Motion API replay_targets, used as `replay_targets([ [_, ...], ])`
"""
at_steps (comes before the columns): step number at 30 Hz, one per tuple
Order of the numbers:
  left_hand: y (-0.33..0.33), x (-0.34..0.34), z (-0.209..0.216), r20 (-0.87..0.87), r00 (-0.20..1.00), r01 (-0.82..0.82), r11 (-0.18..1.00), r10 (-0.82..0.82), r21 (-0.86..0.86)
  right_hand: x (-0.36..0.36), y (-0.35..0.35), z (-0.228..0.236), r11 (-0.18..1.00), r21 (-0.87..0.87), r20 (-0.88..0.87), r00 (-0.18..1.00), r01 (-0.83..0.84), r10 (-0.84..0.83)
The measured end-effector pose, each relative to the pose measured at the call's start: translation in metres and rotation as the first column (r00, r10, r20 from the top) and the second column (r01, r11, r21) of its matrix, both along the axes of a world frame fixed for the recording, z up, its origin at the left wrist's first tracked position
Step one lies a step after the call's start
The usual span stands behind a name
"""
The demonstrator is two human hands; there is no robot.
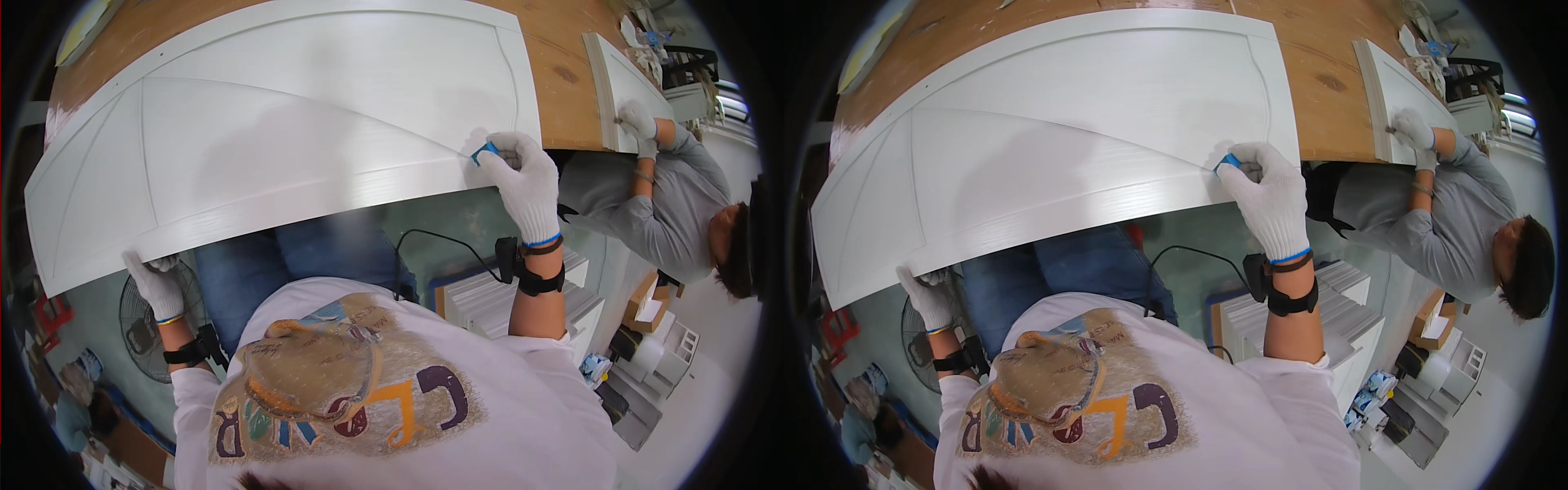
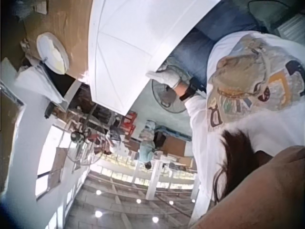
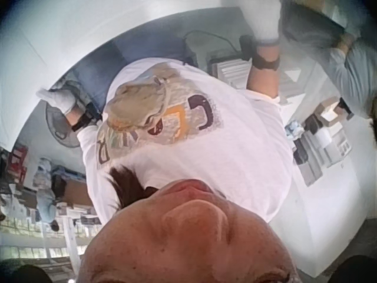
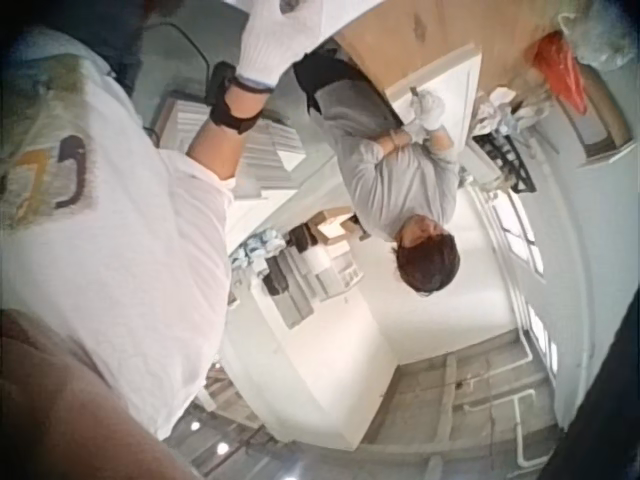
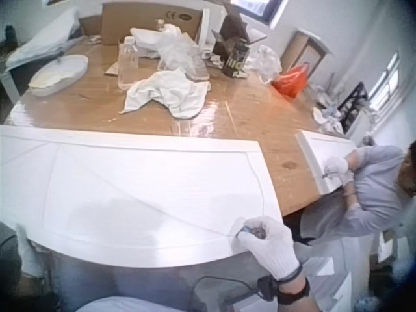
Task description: The recorder uses a blue wax or marking block to highlight or fill recessed lines on a white wooden cabinet door, then wipes the surface with a cloth.
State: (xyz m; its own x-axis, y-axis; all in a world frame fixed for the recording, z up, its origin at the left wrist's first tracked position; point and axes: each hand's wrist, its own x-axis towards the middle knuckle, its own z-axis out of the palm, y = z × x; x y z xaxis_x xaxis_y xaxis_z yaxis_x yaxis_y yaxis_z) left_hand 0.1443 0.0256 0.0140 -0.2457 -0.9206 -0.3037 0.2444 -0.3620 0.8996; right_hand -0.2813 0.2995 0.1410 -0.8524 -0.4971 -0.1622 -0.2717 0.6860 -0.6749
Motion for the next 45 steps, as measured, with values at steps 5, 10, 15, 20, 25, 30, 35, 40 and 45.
replay_targets([
  [5,0.008,0.0,0.004,0.115,0.993,0.01,1.0,-0.01,0.003,0.02,-0.025,0.004,0.941,-0.336,0.128,0.989,-0.027,0.075],
  [10,0.017,0.003,0.005,0.274,0.945,0.181,0.983,-0.181,0.025,0.056,-0.073,0.012,0.882,-0.47,0.326,0.925,-0.022,0.196],
  [15,0.026,0.008,0.017,0.378,0.87,0.337,0.941,-0.316,0.011,0.093,-0.123,0.021,0.809,-0.569,0.32,0.867,-0.147,0.383],
  [20,0.012,0.023,0.022,0.269,0.908,0.33,0.944,-0.321,0.009,0.111,-0.161,0.043,0.767,-0.554,0.262,0.807,-0.323,0.529],
  [25,0.0,0.033,0.02,0.291,0.924,0.23,0.968,-0.25,0.102,0.137,-0.191,0.051,0.763,-0.549,0.368,0.721,-0.342,0.587],
  [30,0.008,0.001,0.083,0.37,0.722,0.627,0.779,-0.585,0.007,0.152,-0.185,0.055,0.799,-0.548,0.533,0.633,-0.247,0.561],
  [35,0.025,-0.047,0.103,0.125,0.914,0.398,0.793,-0.386,-0.461,0.194,-0.183,0.035,0.793,-0.594,0.757,0.239,-0.138,0.608],
  [40,0.039,-0.07,0.098,-0.208,0.883,0.359,0.89,-0.421,-0.28,0.207,-0.172,0.026,0.693,-0.694,0.711,0.035,0.198,0.702],
  [45,0.054,-0.088,0.088,-0.106,0.879,0.369,0.805,-0.465,-0.465,0.2,-0.147,0.016,0.667,-0.676,0.712,0.045,0.313,0.701],
])
